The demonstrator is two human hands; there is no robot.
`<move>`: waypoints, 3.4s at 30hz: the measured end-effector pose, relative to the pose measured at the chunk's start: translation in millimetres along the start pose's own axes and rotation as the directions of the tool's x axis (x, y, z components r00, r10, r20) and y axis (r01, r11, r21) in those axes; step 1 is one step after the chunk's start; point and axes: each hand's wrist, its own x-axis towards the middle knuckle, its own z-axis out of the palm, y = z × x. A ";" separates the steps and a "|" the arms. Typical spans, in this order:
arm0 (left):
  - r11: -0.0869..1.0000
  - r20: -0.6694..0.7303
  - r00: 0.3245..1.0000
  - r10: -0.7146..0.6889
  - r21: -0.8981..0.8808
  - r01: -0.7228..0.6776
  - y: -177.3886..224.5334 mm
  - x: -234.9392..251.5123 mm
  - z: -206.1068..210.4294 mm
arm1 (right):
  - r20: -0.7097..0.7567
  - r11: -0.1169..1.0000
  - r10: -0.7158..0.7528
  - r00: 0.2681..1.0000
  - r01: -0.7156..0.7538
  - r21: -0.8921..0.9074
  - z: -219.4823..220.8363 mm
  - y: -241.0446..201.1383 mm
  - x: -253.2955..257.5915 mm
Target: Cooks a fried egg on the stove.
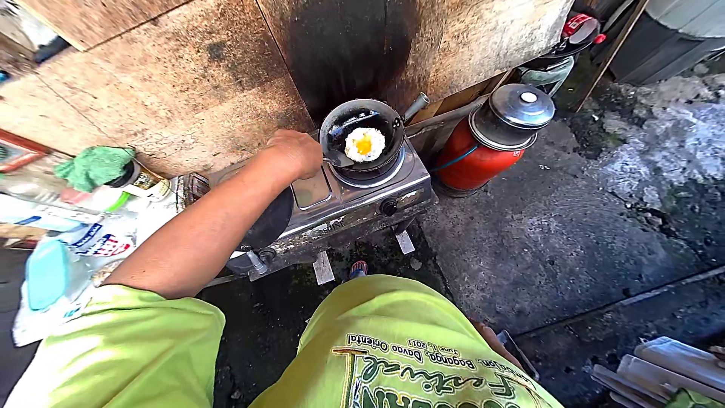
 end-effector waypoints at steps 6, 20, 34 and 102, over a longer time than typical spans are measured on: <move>0.999 0.020 0.999 0.047 0.025 -0.047 22.4 -12.7 -11.6 | -0.046 1.000 0.011 0.999 -0.011 0.010 7.8 16.4 5.2; 0.987 -0.045 0.993 0.113 -0.108 -0.117 59.9 -8.6 -4.4 | -0.050 0.999 -0.045 0.998 0.046 0.027 12.9 34.9 37.7; 0.464 -0.003 1.000 -0.028 -0.886 0.010 2.4 51.8 19.1 | -0.049 1.000 0.000 0.999 -0.001 -0.009 -9.8 13.1 16.3; 0.977 -0.043 0.998 0.041 -0.208 -0.049 -26.0 24.7 21.8 | -0.015 1.000 -0.016 1.000 0.017 0.025 -24.6 -23.7 -8.7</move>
